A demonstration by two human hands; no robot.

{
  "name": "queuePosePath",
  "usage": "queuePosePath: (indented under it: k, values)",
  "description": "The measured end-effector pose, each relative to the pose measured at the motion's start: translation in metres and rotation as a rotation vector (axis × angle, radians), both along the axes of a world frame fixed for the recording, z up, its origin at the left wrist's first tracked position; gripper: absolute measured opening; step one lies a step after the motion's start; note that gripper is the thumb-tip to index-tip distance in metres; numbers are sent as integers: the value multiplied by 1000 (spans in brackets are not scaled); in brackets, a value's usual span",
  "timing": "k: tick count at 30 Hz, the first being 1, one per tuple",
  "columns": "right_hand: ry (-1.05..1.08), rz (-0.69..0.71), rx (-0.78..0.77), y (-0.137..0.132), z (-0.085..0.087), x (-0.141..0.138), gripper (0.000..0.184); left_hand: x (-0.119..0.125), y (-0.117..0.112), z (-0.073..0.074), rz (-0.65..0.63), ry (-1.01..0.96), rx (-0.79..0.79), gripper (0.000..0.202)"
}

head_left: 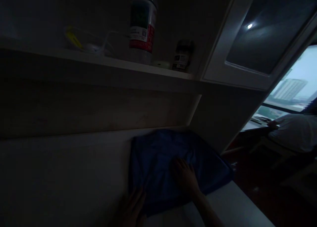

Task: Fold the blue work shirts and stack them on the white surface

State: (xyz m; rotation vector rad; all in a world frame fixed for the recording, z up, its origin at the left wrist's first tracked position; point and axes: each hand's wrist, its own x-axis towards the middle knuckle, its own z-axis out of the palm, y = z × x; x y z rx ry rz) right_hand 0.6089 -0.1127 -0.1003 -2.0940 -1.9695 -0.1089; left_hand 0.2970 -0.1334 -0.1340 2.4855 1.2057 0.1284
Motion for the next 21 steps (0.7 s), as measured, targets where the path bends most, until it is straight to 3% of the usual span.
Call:
queuePosePath:
  k: [2,4,6,9,11,14,17,21]
  values:
    - [19,46,76,-21,-4,-15,39,-19,-26,25,30,56,-182,59]
    - [12,152,160,-54,-21,-39,36,-50,-53,37,95,134,-270,59]
    - [-32,240,242,-91,-42,-69,39,-92,-79,33,212,229,-264,56]
    - [-127,317,302,-134,-62,-118,46,-171,-109,18,440,379,-114,50]
    - [-188,412,336,-146,-61,-147,47,-223,-120,16,566,526,-39,49]
    - [-261,664,454,-145,-48,-188,46,-284,-125,28,642,752,-6,61]
    - [-287,837,583,-133,-40,-220,44,-310,-123,40,679,804,59,68]
    - [-333,881,670,-119,-45,-237,40,-308,-122,38,734,752,136,60]
